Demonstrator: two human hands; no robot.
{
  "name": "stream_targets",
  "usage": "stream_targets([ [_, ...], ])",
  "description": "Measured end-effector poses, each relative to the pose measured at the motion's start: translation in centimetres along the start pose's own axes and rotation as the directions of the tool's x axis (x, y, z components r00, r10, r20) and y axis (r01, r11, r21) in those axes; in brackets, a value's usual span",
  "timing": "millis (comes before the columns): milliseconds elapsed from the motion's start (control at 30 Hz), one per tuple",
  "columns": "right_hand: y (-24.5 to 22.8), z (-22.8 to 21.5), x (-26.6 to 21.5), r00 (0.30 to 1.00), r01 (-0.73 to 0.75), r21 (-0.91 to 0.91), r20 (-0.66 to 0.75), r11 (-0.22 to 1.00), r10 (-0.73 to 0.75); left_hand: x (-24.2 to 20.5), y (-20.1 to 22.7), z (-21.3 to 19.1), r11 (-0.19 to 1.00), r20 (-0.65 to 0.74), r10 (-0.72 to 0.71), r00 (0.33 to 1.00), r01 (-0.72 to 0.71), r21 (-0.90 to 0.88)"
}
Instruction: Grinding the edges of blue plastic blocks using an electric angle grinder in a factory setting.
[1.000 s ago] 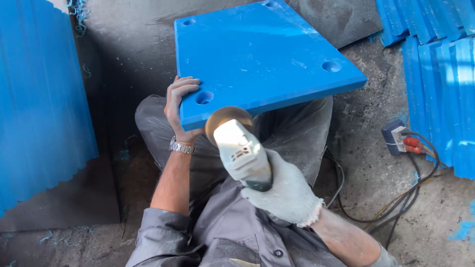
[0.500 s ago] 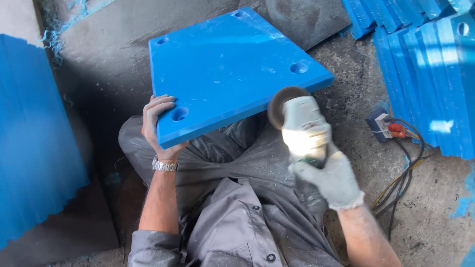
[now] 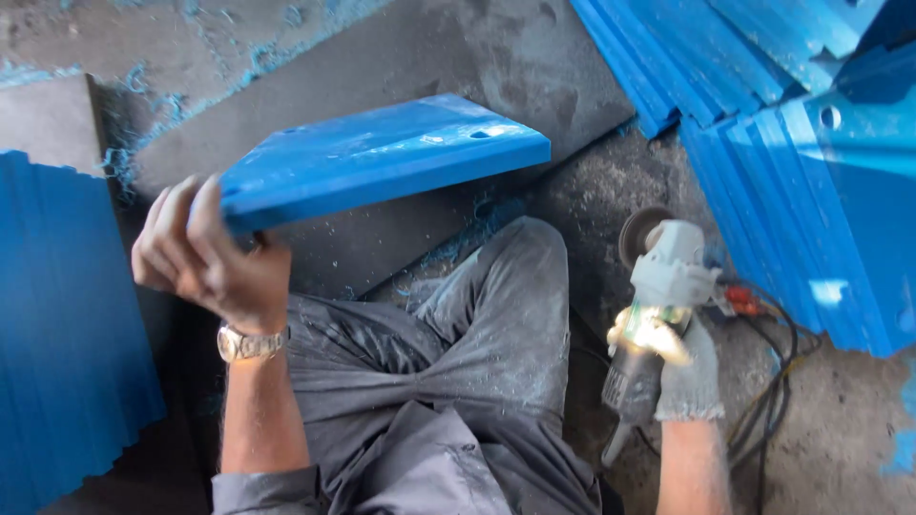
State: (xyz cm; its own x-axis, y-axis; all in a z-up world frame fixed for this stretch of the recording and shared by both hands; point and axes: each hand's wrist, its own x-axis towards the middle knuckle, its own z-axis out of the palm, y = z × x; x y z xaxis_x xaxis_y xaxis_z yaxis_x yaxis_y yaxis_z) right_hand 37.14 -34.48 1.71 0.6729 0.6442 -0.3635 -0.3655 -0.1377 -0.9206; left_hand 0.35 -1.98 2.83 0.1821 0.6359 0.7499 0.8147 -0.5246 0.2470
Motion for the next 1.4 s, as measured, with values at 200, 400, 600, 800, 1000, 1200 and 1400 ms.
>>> stream_targets([
  [200, 0.9, 3.1, 1.4, 0.992, -0.12, -0.045, -0.055, 0.992, 0.118, 5.4, 7.3, 8.5, 0.969, 0.134, 0.239, 0.962, -0.227, -0.099],
  [400, 0.4, 4.4, 1.2, 0.989, -0.134, 0.03, -0.058, 0.991, 0.135, 8.8, 16.5, 16.9, 0.928, 0.264, 0.336, 0.904, -0.269, -0.258],
  [600, 0.3, 2.6, 0.0, 0.997, -0.069, 0.066, 0.035, 0.995, 0.067, 13.5, 15.1, 18.8, 0.939, 0.252, 0.262, 0.931, -0.187, -0.288],
  [800, -0.6, 4.0, 0.7, 0.995, -0.054, 0.092, 0.087, 0.994, 0.046, 19.3, 5.1, 13.0, 0.931, 0.452, 0.078, 0.888, 0.097, -0.352],
  [1000, 0.0, 4.4, 1.5, 0.993, -0.069, 0.152, 0.11, 0.986, 0.052, 11.2, -3.8, 9.1, 0.72, 0.335, 0.033, 0.941, 0.211, -0.661],
  [1200, -2.1, 6.5, 1.7, 0.992, -0.03, 0.105, 0.124, 0.994, 0.017, 0.5, -7.9, 7.0, 0.233, 0.611, -0.325, 0.721, 0.688, -0.688],
  [1400, -2.5, 7.6, 2.3, 0.981, -0.018, 0.011, 0.196, 1.0, 0.016, -3.4, -11.0, 5.3, 0.094, 0.637, -0.319, 0.702, 0.692, -0.716],
])
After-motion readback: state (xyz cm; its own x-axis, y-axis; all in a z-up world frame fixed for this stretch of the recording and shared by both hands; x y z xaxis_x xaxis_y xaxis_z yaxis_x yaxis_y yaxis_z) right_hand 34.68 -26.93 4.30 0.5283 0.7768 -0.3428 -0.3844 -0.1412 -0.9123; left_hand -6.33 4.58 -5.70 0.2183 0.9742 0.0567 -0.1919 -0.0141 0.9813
